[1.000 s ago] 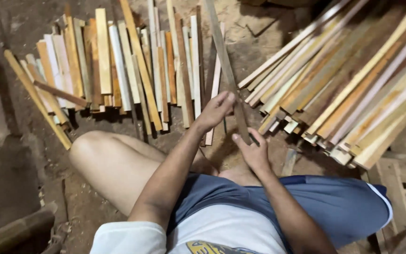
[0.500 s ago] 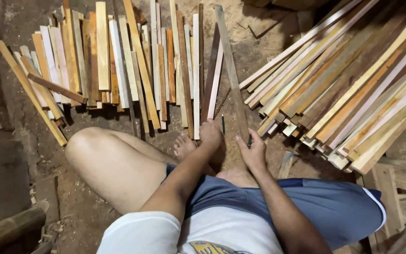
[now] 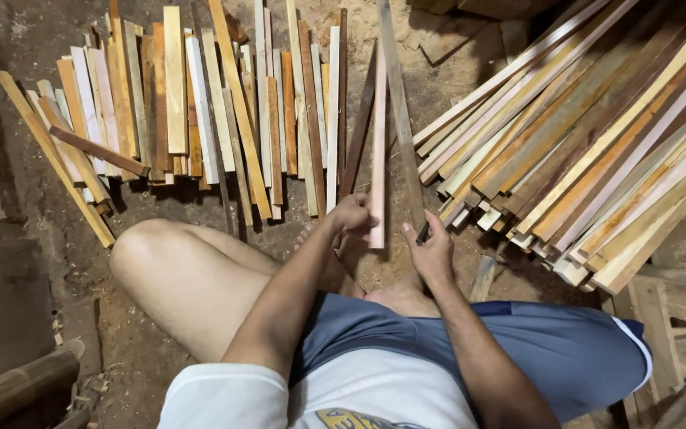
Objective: Marking wooden strips with a pencil and shaving them with a metal blade while sitting on the floor.
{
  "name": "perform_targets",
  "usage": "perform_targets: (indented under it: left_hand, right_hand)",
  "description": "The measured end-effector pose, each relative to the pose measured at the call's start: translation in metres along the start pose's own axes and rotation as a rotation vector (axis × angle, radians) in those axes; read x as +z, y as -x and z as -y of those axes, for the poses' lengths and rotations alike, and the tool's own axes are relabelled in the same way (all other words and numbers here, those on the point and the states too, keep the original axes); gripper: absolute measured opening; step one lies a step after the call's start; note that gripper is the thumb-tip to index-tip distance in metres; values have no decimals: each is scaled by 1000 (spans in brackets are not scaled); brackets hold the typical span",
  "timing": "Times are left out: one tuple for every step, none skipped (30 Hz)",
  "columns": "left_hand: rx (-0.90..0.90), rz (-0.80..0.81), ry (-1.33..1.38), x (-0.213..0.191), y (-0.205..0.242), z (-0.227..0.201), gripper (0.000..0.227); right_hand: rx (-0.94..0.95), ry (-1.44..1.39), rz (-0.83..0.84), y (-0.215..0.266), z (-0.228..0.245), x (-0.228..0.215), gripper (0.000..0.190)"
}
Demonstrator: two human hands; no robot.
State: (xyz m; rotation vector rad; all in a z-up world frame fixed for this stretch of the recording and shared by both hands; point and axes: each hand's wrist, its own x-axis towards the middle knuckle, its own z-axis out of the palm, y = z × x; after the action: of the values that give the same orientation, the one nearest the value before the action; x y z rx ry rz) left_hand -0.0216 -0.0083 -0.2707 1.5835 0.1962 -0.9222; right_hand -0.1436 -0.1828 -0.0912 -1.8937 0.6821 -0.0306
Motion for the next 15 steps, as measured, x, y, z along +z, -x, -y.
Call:
perform_targets:
  left_hand:
    - [3,-1,-2,7,32,-35,32]
    - [8,74,222,13,65,-69,35]
    - [14,150,446,20,98,-103,39]
    - [17,143,449,25,113,-125,39]
    - [116,171,449,31,128,-147,42]
    - [215,199,450,37,143,-168,45]
    - [217,192,453,32,136,-167,45]
    - [310,288,545,23,127,-169,48]
    - [405,385,634,15,119,-171,51]
    - [408,380,633,7,114,-174,51]
    - [401,395,639,-1,110,-176,53]
    - [392,410,647,-8,107,-176,56]
    - [394,403,649,-7,104,-168,56]
    - [384,403,691,-5,98,-163,44]
    - [374,402,732,-4,92,-159,33]
  right_hand:
    - [-3,-3,-1,-2,-1,1,55]
    - [-9,-5,-1,-4,-1,3,53]
    - [-15,-7,0,-6,-1,5,51]
    - [-18,-8,7,-6,1,3,51]
    - [-72,-44,-5,-6,3,2,48]
    - [-124,-80,-16,-5,4,0,44]
    - [-127,-79,-9,-2,8,-9,44]
    - [-27,-159,49,-3,14,-16,47]
    - [74,-238,109,-3,20,-23,50]
    - [72,-240,114,2,33,-29,50]
    - [81,-237,119,8,46,-35,53]
    - [92,-232,126,15,57,-42,56]
    - [91,-232,132,13,53,-45,56]
    - [-66,-148,119,8,50,-49,51]
    - [-223,-65,105,2,47,-53,46]
